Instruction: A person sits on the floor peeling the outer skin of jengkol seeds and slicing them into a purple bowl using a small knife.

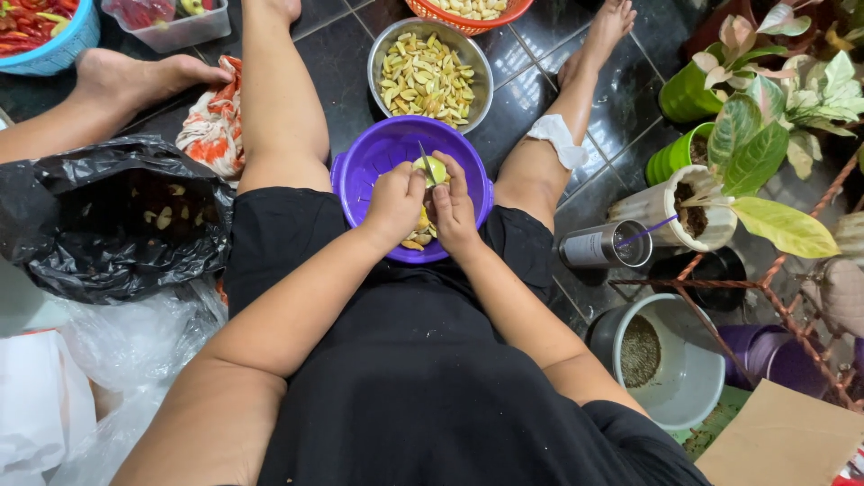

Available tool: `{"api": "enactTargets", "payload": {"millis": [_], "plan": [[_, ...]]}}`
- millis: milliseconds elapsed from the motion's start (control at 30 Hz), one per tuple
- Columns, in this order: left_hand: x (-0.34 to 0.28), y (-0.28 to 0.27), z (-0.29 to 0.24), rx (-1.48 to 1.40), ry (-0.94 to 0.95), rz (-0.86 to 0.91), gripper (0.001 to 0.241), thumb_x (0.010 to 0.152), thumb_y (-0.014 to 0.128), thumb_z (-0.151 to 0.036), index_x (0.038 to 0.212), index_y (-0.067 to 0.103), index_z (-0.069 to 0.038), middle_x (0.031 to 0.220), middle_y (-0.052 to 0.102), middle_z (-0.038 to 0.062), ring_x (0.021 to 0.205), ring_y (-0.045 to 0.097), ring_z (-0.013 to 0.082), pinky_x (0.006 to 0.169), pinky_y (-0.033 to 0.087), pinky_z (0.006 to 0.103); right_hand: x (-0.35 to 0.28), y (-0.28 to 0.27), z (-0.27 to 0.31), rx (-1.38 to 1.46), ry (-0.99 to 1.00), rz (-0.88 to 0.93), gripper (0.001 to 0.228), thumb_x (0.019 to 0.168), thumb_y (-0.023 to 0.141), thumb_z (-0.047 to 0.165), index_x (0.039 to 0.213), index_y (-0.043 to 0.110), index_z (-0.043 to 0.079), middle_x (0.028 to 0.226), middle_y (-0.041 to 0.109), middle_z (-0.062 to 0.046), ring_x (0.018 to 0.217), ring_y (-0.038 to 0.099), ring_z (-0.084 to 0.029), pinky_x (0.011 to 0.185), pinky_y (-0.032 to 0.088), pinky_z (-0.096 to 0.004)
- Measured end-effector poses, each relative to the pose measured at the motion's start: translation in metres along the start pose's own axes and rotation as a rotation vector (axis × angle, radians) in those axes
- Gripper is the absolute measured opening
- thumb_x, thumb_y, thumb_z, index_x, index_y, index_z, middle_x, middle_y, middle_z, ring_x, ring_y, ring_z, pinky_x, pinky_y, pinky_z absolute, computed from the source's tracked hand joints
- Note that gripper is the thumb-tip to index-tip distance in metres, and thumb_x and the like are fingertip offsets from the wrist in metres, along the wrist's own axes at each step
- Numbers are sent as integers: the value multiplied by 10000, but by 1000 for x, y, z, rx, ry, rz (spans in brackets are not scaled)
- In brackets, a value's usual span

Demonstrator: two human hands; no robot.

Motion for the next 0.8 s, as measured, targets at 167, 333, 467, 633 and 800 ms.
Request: {"api": "enactTargets", "payload": {"millis": [167,333,467,633,800], "plan": [[-5,3,7,5,0,22,353,1029,491,-268,823,605,-5,725,656,287,897,654,534,732,502,605,-1,2,-3,34,9,-3,470,1105,399,261,1532,356,69,595,549,-41,473,523,-135,424,413,-248],[1,8,24,-45,-95,45,336,1019,509,-314,830,637,-66,640,673,149,816,707,421,725,549,508,3,2,-6,50,1,33,474,1102,397,251,1530,339,55,632,579,-55,474,530,-116,412,418,-240],[-6,16,30,-605,-466,107,313,1030,476,-268,820,608,-77,525,355,-64,345,345,51,299,315,219,6,11,13,197,23,177,532,1114,374,233,1596,217,73,695,537,-69,496,498,-116,438,440,-251],[-6,36,47,-697,-512,169,307,1049,441,-250,808,549,-92,542,292,-102,334,270,8,265,228,199,3,12,10,221,17,246,544,1106,328,163,1613,191,22,704,511,-80,491,497,-123,429,437,-260],[-11,5,16,-41,-150,24,363,1011,510,-316,780,671,-86,634,683,154,837,712,417,784,537,532,-5,5,-9,160,36,137,531,1104,372,274,1568,281,32,727,553,-85,516,521,-108,438,450,-243]]}}
Point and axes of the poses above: each hand's wrist, its own x-axis towards the middle knuckle, its own y-axis out of the palm, z = x × y, the point moved 10 cm from there along x, towards the middle knuckle
